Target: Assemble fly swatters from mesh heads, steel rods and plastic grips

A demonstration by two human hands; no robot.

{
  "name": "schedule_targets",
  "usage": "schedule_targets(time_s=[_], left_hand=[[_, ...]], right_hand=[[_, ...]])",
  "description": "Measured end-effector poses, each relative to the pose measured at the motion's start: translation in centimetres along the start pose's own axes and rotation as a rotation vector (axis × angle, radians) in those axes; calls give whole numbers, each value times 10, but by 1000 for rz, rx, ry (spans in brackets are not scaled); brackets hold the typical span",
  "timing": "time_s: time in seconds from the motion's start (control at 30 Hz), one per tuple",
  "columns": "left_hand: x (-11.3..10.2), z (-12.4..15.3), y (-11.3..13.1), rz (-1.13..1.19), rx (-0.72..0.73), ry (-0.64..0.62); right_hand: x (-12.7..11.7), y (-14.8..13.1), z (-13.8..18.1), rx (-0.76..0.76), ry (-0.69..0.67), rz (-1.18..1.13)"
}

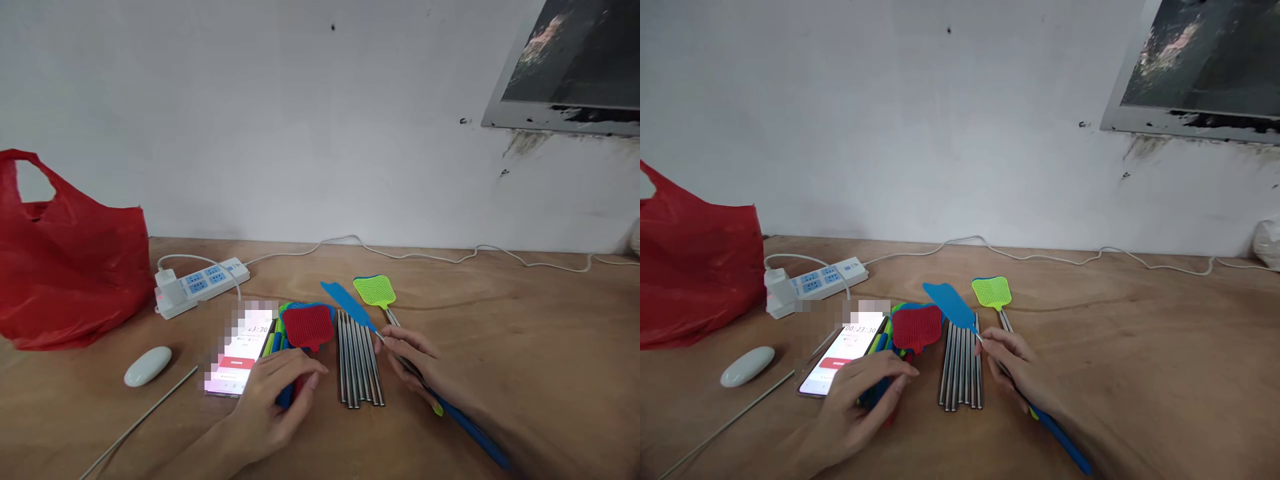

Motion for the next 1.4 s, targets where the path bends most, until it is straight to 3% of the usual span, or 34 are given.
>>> schedule_targets(time_s=[0.2,0.4,0.57,0.87,1.03,1.23,1.4], left_hand=[[-12,-4,-17,451,-459,380],[-5,-12,-27,616,-682,298],[-1,-11,-31,631,-717,196],[-1,-14,-33,624,-722,159],[1,-13,-34,665,-731,189],[-3,-13,-36,671,-743,255],[-15,-14,-39,608,-742,433]], right_hand=[[14,-5,14,4,-232,83],[20,-9,16,22,-221,142],[23,-13,18,7,-225,103],[32,-10,17,-25,-181,-54],[39,3,12,78,-229,-281],[36,2,9,95,-448,-490],[26,5,4,109,-320,-525]])
Point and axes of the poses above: each hand's wrist, its own z-axis away from the middle knuckle, its own x-axis out of the palm, y = z × x, the point moved 3 cm from there along -z, towards the middle knuckle, and after that the axes turned 5 degrees about z, right-handed, at the moved point
